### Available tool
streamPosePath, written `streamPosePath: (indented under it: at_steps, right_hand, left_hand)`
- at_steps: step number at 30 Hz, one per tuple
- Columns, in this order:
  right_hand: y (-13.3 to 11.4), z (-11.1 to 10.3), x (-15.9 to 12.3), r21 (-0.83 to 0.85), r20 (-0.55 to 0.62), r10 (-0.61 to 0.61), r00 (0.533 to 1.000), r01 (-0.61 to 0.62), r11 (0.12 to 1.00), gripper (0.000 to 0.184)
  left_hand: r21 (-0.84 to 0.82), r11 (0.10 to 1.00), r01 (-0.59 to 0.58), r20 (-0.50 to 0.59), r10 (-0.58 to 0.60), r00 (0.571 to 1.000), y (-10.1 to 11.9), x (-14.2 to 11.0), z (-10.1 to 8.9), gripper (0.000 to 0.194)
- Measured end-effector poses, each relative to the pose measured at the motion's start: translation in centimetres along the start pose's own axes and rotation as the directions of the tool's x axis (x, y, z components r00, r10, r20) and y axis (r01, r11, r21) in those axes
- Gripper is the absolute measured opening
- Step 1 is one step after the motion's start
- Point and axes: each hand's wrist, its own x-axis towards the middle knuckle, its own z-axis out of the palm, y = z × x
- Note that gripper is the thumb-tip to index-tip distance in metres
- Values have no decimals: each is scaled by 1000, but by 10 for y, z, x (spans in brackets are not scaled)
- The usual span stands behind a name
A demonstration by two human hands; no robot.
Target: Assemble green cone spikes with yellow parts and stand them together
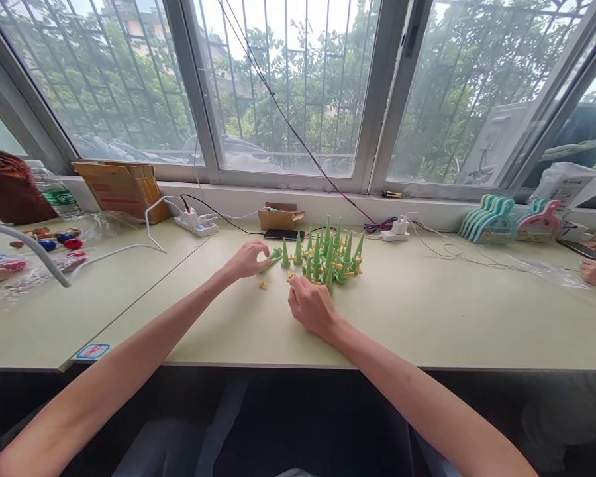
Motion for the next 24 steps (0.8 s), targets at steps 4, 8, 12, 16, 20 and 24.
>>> streamPosePath:
  at_steps: [4, 8, 12, 16, 20, 24]
  right_hand:
    - [-7, -1, 1, -156, 216, -26, 976, 60, 986, 19]
    - [-12, -5, 5, -221, 340, -1, 940, 81, 972, 22]
    - [-16, -4, 15, -257, 405, 7, 914, 107, 960, 25]
    - [-20, 6, 32, -280, 416, 37, 909, 89, 956, 25]
    - [-24, 18, 47, -290, 435, 104, 894, 30, 957, 28]
    - [-22, 24, 50, -280, 385, 185, 904, -76, 957, 26]
  left_hand:
    - [-2, 999, 47, 84, -47, 995, -1, 5, 10, 19]
    - [28, 995, 101, 80, -102, 992, 1, 10, 18, 11]
    - [43, 993, 113, 79, -116, 990, 2, 9, 22, 2]
    - [43, 993, 112, 62, -114, 992, 5, 0, 20, 5]
    - [16, 995, 103, 53, -103, 993, 7, -11, 15, 9]
    - [-30, 996, 84, 42, -83, 996, 8, -19, 16, 13]
